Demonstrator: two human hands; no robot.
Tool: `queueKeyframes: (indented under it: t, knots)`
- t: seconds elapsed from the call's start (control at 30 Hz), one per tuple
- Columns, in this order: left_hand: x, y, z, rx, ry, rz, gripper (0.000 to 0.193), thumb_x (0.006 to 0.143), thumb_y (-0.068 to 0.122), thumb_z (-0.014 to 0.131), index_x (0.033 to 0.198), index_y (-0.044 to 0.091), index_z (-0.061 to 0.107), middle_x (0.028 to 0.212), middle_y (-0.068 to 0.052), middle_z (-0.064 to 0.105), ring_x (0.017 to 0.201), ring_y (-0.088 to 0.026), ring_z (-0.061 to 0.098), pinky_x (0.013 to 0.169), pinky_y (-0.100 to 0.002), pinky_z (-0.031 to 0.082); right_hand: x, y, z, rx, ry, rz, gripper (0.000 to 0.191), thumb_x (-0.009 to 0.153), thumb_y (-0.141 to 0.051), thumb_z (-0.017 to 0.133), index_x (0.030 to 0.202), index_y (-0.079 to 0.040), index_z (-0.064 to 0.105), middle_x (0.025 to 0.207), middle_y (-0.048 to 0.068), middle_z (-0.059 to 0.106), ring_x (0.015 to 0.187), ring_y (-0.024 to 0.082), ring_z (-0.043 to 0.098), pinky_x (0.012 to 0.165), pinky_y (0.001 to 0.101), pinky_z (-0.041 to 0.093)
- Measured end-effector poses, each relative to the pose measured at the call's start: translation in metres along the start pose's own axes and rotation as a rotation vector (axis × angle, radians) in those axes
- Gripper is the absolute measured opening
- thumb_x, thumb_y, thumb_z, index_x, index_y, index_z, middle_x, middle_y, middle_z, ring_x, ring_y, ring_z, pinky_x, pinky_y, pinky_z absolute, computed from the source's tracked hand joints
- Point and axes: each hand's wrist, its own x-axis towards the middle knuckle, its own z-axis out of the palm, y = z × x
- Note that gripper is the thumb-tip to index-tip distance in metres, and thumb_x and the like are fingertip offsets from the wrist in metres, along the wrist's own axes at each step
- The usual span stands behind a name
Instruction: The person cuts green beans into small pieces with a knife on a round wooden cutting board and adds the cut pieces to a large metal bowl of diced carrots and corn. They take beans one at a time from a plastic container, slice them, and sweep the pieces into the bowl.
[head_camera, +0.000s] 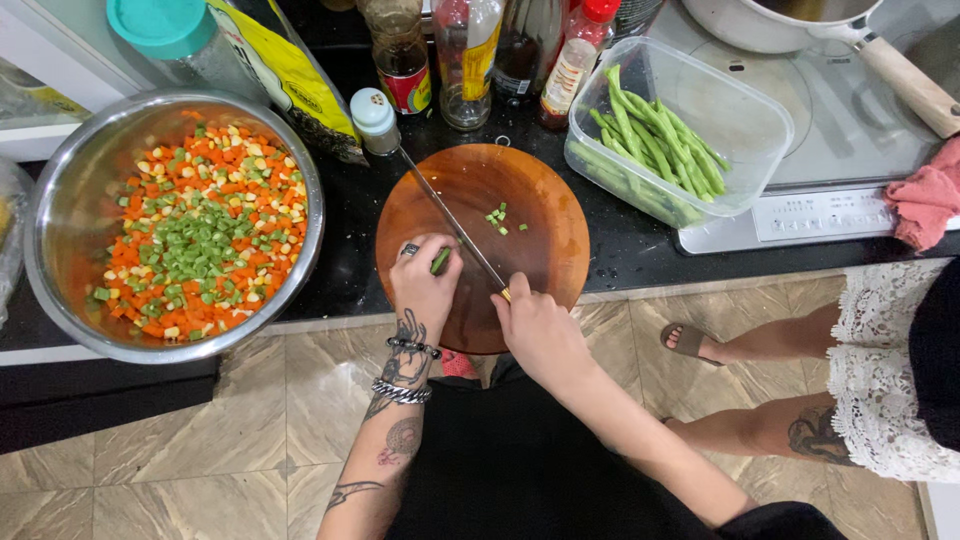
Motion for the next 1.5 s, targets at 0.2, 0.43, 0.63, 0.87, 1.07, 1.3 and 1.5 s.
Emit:
queueKeyframes:
  t: [0.2, 0.43, 0.63, 0.87, 1.07, 1.3, 1.5]
  knots:
    - [0.002, 0.003, -0.001, -0.007, 0.01, 0.005, 0.012, 0.084, 0.001, 0.072, 0.094, 0.006, 0.07, 0.097, -0.011, 0.071, 0.093, -0.031, 0.07, 0.081, -0.038, 0.056, -0.008, 0.016, -0.017, 0.013, -0.03, 0.095, 0.033, 0.102, -0.038, 0.053, 0.108, -0.006, 0.051, 0.074, 0.027, 0.07, 0.073, 0.05, 0.069, 0.065, 0.0604, 0.055]
    - [0.003, 0.006, -0.007, 0.014, 0.002, 0.087, 0.015, 0.083, 0.001, 0.073, 0.097, 0.007, 0.073, 0.099, -0.011, 0.072, 0.096, -0.031, 0.069, 0.085, -0.039, 0.054, 0.005, 0.008, -0.01, 0.204, 0.108, 0.033, 0.032, 0.102, -0.035, 0.056, 0.104, -0.003, 0.052, 0.074, 0.027, 0.069, 0.074, 0.051, 0.068, 0.064, 0.0608, 0.053]
    - [0.004, 0.006, -0.007, 0.024, -0.018, 0.053, 0.014, 0.084, 0.001, 0.073, 0.097, 0.005, 0.071, 0.099, -0.01, 0.073, 0.095, -0.032, 0.068, 0.085, -0.039, 0.054, 0.011, -0.009, -0.002, 0.228, 0.07, 0.018, 0.031, 0.102, -0.035, 0.056, 0.103, -0.004, 0.052, 0.074, 0.027, 0.069, 0.074, 0.05, 0.069, 0.063, 0.0595, 0.055]
    - [0.004, 0.002, -0.005, -0.002, -0.003, 0.078, 0.013, 0.084, -0.001, 0.073, 0.095, 0.005, 0.07, 0.096, -0.01, 0.073, 0.095, -0.031, 0.07, 0.089, -0.039, 0.053, 0.015, -0.014, 0.001, 0.193, 0.051, 0.032, 0.032, 0.102, -0.035, 0.056, 0.103, -0.003, 0.052, 0.073, 0.028, 0.069, 0.074, 0.052, 0.069, 0.064, 0.0603, 0.055]
    - [0.001, 0.002, -0.004, 0.017, -0.002, 0.102, 0.015, 0.083, -0.001, 0.073, 0.097, 0.005, 0.071, 0.099, -0.011, 0.072, 0.095, -0.032, 0.069, 0.088, -0.04, 0.053, 0.022, -0.019, 0.01, 0.131, 0.013, 0.068, 0.034, 0.104, -0.037, 0.054, 0.102, -0.003, 0.05, 0.077, 0.029, 0.069, 0.075, 0.054, 0.068, 0.065, 0.0617, 0.055]
    - [0.003, 0.004, -0.005, 0.009, 0.012, 0.009, 0.013, 0.085, 0.002, 0.076, 0.095, 0.007, 0.069, 0.097, -0.01, 0.072, 0.092, -0.032, 0.069, 0.08, -0.039, 0.055, 0.001, 0.001, -0.003, 0.131, 0.0, 0.109, 0.032, 0.101, -0.037, 0.055, 0.108, -0.005, 0.053, 0.075, 0.028, 0.069, 0.075, 0.052, 0.068, 0.064, 0.0624, 0.054]
    - [0.003, 0.007, -0.008, -0.015, 0.006, 0.017, 0.013, 0.083, 0.001, 0.074, 0.094, 0.006, 0.068, 0.098, -0.011, 0.07, 0.089, -0.031, 0.07, 0.078, -0.038, 0.057, 0.014, 0.005, -0.006, 0.259, 0.138, 0.018, 0.029, 0.102, -0.032, 0.059, 0.102, -0.003, 0.055, 0.075, 0.027, 0.069, 0.076, 0.05, 0.068, 0.064, 0.0599, 0.054]
